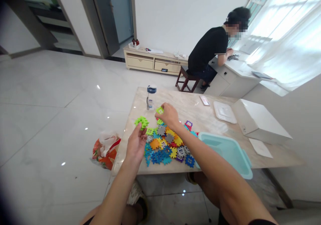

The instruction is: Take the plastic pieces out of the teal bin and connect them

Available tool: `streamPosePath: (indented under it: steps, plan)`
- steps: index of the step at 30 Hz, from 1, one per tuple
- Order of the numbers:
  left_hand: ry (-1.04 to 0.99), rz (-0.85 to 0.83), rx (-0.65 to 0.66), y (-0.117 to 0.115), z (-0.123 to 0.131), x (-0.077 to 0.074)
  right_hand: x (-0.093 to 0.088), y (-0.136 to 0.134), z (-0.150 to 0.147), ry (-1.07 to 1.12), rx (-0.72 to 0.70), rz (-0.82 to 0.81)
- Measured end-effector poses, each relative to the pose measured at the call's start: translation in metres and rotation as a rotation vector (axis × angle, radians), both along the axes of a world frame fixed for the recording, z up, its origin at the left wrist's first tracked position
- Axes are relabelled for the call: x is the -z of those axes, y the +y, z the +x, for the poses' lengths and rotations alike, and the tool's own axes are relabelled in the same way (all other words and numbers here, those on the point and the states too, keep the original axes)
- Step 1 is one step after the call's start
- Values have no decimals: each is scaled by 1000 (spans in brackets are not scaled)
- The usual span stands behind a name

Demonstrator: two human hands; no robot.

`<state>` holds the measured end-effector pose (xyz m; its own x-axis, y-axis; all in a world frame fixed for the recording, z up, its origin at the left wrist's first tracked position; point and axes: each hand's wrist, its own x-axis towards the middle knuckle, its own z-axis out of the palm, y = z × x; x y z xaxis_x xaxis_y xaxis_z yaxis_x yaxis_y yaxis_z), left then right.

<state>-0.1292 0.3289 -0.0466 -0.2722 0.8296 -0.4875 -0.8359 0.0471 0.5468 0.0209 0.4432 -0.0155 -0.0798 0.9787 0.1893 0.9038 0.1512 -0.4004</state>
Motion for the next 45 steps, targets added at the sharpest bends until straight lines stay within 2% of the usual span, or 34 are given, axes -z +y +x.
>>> streamPosePath:
  steps: [3,5,9,12,15,18,22,28,33,45]
  plan:
    - [43,0,154,-1,11,6,-33,-38,46,216,-26,58]
    - [83,-16,238,-4,21,10,-40,-70,71,322,-31,67]
    - [176,-49,316,-11,42,17,-26,-126,94,521,-20,1]
    - [212,-34,335,-13,58,18,-17,-148,93,571,-110,-69]
    - [255,-30,348,-11,71,17,-18,-151,93,486,-204,-31]
    - [300,-45,360,-6,79,19,-20,-145,100,308,-250,48]
    - [333,-86,454,-3,80,30,-17,-141,111,160,-259,81]
    - [386,-101,505,-10,71,46,-17,-142,118,92,-286,106]
    - [399,-86,568,-16,72,46,-16,-143,123,45,-269,152]
    - [453,-13,621,-18,68,50,-17,-145,114,-40,-347,109]
